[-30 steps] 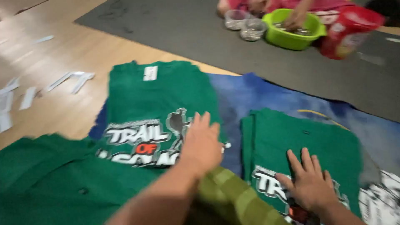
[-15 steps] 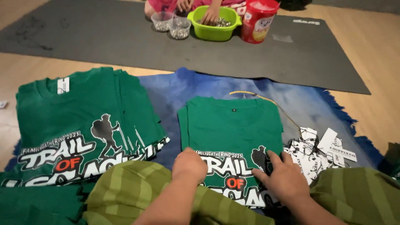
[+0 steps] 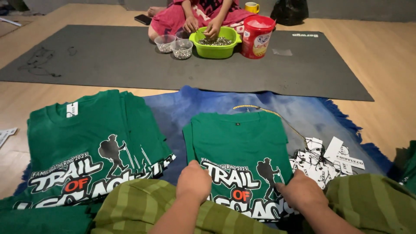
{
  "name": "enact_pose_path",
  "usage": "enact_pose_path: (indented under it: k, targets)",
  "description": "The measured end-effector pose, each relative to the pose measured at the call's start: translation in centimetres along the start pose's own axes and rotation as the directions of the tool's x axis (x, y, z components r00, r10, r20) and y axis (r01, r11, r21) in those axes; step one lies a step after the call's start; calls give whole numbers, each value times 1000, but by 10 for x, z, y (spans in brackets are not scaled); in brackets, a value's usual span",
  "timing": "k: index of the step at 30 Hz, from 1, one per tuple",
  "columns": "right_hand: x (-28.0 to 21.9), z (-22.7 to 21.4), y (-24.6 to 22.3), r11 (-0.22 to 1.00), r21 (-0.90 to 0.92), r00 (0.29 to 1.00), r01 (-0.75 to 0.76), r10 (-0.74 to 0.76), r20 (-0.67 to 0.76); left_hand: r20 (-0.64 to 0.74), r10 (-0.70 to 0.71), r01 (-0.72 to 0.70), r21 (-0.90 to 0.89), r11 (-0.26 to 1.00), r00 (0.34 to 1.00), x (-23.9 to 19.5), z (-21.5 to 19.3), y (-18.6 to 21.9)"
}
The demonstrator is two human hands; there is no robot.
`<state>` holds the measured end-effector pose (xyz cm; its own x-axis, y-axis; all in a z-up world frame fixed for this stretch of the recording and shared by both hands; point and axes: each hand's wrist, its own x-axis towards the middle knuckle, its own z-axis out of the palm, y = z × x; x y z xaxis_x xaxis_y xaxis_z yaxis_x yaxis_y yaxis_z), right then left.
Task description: The person attaches white tags to a stack of green t-shirts using a small metal fastener. They pick up a tag, thread it through the shirt's neckline, and secure it with the fastener before moving the shirt to a completed pile.
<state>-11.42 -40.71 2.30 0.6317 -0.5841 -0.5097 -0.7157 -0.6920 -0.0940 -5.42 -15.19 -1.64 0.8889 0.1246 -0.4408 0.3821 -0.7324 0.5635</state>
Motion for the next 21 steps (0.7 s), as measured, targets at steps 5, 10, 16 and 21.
enact_pose_path:
  k: [5,10,16,21]
  targets:
    - [15,12,6,992,-130,1000,6,-4,12,124,13,17,-242,970,992,-16,-23,8]
    - [10,8,4,1000,25,1000,1,-1,-5,283,31,132,-539,832,959,-33,-49,18]
    - [22,14,5,999,39,1000,18,-17,-15,255,-36,256,-936,243,966,-26,-57,2]
    - [4,11,-3,832,549,991,-86,15,133,318,-20,307,-895,324,948,-16,-51,-4]
